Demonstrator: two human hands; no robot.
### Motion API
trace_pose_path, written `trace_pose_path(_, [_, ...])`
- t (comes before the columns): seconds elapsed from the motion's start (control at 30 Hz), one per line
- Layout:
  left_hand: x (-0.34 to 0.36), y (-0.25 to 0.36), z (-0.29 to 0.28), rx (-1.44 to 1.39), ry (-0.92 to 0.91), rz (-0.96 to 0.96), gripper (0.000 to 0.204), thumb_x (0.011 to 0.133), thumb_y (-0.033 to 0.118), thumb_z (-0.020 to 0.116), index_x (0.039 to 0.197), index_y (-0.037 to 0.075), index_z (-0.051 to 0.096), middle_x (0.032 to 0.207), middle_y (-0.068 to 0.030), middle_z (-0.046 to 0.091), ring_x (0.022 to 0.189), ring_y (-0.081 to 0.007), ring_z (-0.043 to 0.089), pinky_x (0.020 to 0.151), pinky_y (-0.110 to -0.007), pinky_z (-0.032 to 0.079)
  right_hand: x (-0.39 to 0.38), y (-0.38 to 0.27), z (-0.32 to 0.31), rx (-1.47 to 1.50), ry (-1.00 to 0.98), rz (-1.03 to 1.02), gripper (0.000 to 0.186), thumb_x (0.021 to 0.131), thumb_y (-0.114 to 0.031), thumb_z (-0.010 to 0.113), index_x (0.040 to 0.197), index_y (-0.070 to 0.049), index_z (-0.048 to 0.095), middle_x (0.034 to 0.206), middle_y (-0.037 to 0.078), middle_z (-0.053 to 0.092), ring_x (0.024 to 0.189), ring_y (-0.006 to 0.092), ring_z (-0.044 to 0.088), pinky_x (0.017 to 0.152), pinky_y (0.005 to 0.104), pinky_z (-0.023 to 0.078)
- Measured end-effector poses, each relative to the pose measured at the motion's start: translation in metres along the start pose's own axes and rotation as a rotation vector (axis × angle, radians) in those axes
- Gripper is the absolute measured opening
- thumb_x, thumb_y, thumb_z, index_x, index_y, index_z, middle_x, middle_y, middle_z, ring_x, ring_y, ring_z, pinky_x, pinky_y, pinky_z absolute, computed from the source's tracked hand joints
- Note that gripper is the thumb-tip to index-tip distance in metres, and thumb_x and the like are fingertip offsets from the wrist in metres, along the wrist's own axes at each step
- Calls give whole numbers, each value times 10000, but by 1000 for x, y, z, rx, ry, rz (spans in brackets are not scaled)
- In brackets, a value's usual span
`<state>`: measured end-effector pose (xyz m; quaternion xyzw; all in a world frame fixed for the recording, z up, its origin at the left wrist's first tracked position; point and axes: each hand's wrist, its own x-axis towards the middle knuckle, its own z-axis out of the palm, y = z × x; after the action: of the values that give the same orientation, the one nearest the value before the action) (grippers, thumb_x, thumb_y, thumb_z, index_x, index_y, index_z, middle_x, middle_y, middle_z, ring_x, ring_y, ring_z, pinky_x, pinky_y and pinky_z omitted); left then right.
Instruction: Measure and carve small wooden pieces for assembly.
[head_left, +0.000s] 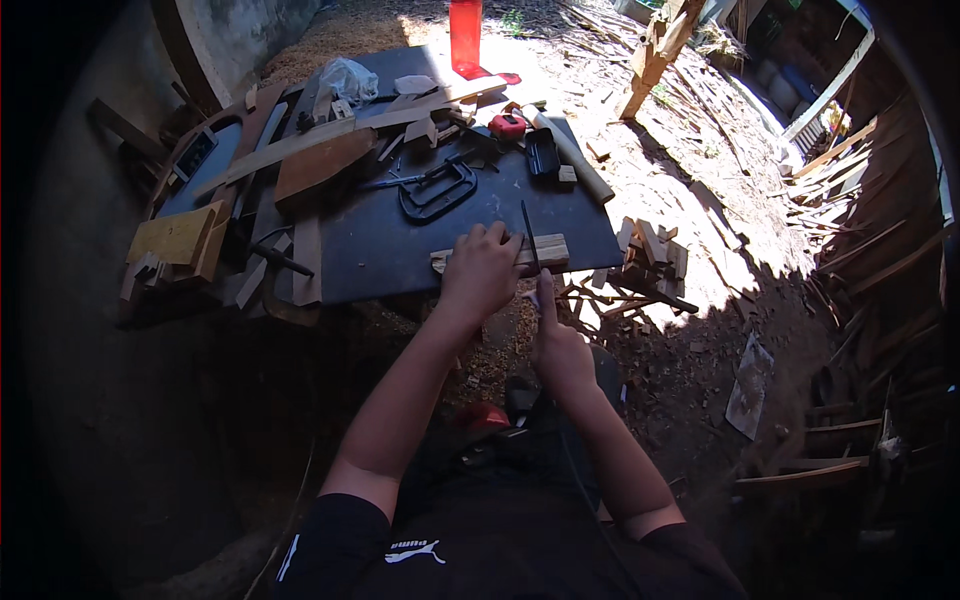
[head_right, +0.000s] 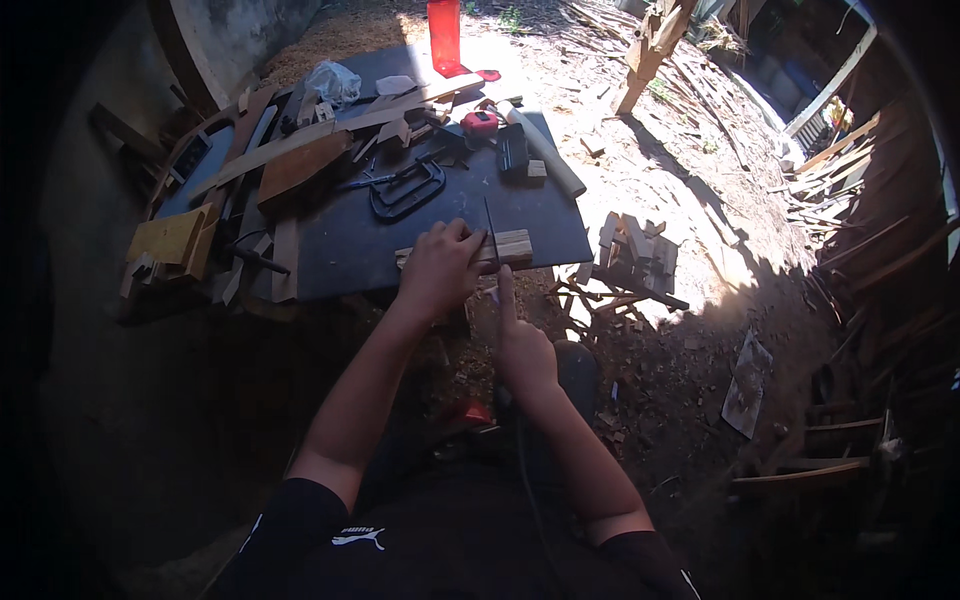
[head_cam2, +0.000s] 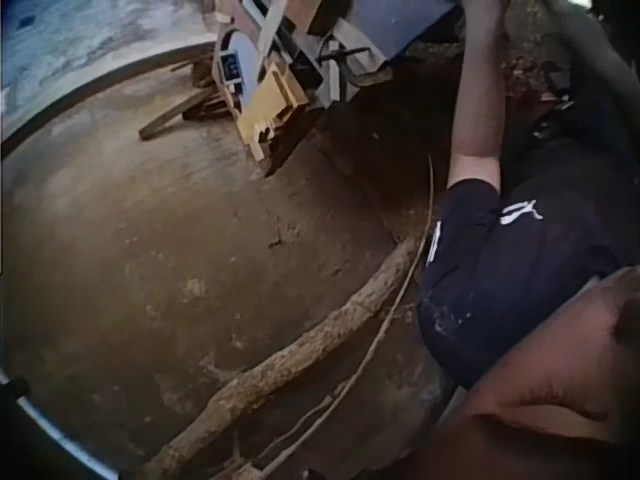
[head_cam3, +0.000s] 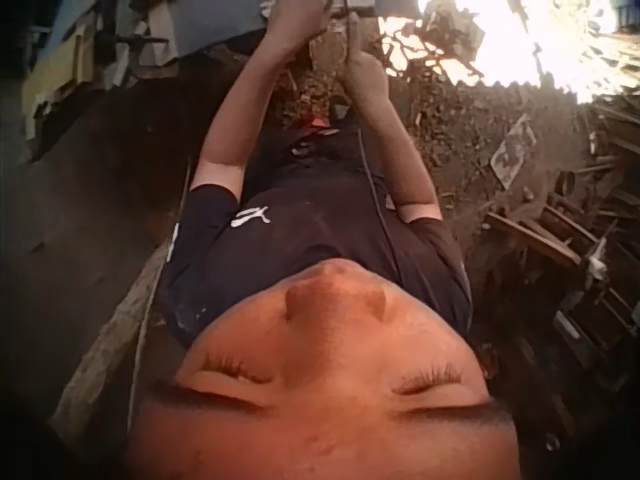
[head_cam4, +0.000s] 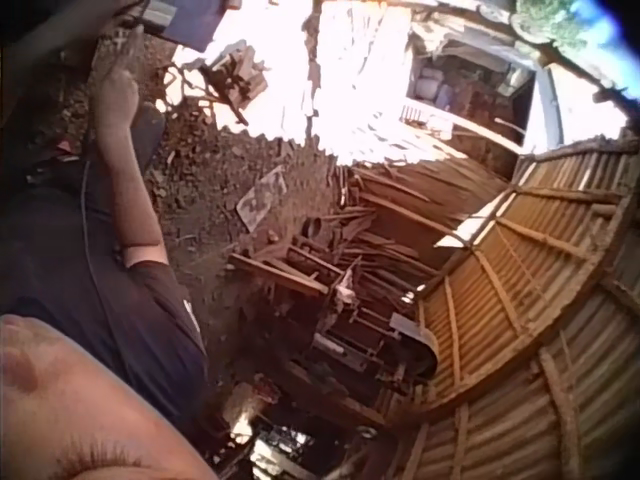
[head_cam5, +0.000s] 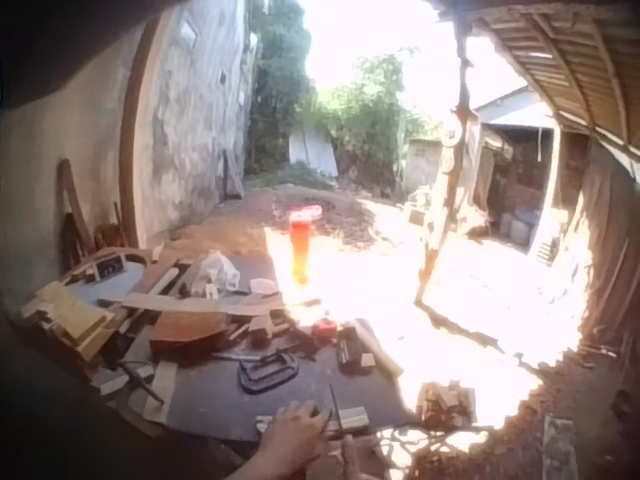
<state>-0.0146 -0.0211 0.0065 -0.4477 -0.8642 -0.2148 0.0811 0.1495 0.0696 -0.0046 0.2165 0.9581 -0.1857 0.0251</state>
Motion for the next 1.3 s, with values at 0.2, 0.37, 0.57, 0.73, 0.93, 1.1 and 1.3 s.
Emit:
trace_pose_path(0.2, [-4, 5, 0, -21, 31, 18, 429, 881, 242, 723, 1270, 65, 687, 1115, -110, 648, 1051, -307, 610, 907, -447, 497, -89, 60, -21, 46, 55, -120, 850, 929, -133, 582, 1650, -177, 134, 730, 198, 691, 608, 398, 690, 529, 526, 518])
trace_pose_path(0.37, [-4, 8, -8, -8, -27, 8, 456, 879, 249, 731, 1291, 62, 674, 1121, -106, 645, 1054, -306, 607, 918, -442, 495, -85, 60, -40, 46, 44, -221, 594, 991, -133, 575, 1545, -108, 363, 700, 170, 649, 566, 392, 641, 505, 513, 462])
trace_pose_path(0.57, [-1, 8, -2, 11, 16, 11, 454, 876, 254, 738, 1283, 62, 677, 1108, -97, 646, 1050, -300, 609, 902, -431, 494, -124, 31, -103, 84, -33, -161, 536, 1001, -113, 555, 1519, -89, 424, 707, 167, 653, 590, 380, 663, 533, 500, 462])
trace_pose_path(0.73, [-4, 12, -6, -2, 14, -18, 367, 876, 261, 747, 1179, 56, 717, 1140, -93, 651, 1074, -279, 614, 907, -434, 498, -98, 58, -124, 102, 197, -111, 575, 972, -82, 575, 1531, -140, 453, 832, 180, 709, 723, 374, 715, 606, 497, 519])
trace_pose_path(0.93, [-17, 4, -5, -342, 323, 263, 121, 865, 148, 774, 934, 50, 753, 957, -78, 717, 907, -268, 680, 768, -395, 552, 16, 62, -115, -93, 268, -198, 524, 926, -78, 625, 1436, -191, 595, 1043, 115, 688, 952, 316, 686, 794, 465, 544])
trace_pose_path(1.1, [-71, 12, -22, -514, 476, 212, 120, 874, 147, 779, 834, 61, 707, 748, -66, 630, 738, -270, 640, 644, -384, 495, 89, 66, -80, -4, 561, -441, 419, 912, -80, 645, 1322, -158, 678, 1007, 84, 689, 969, 306, 667, 847, 447, 536])
trace_pose_path(1.3, [-131, -30, -57, -422, 446, -79, 249, 945, 159, 727, 737, 50, 646, 636, -84, 561, 575, -262, 576, 542, -380, 435, 138, 54, -52, 201, 582, -583, 250, 815, -51, 697, 1047, -86, 783, 974, 83, 734, 961, 287, 662, 875, 398, 536])
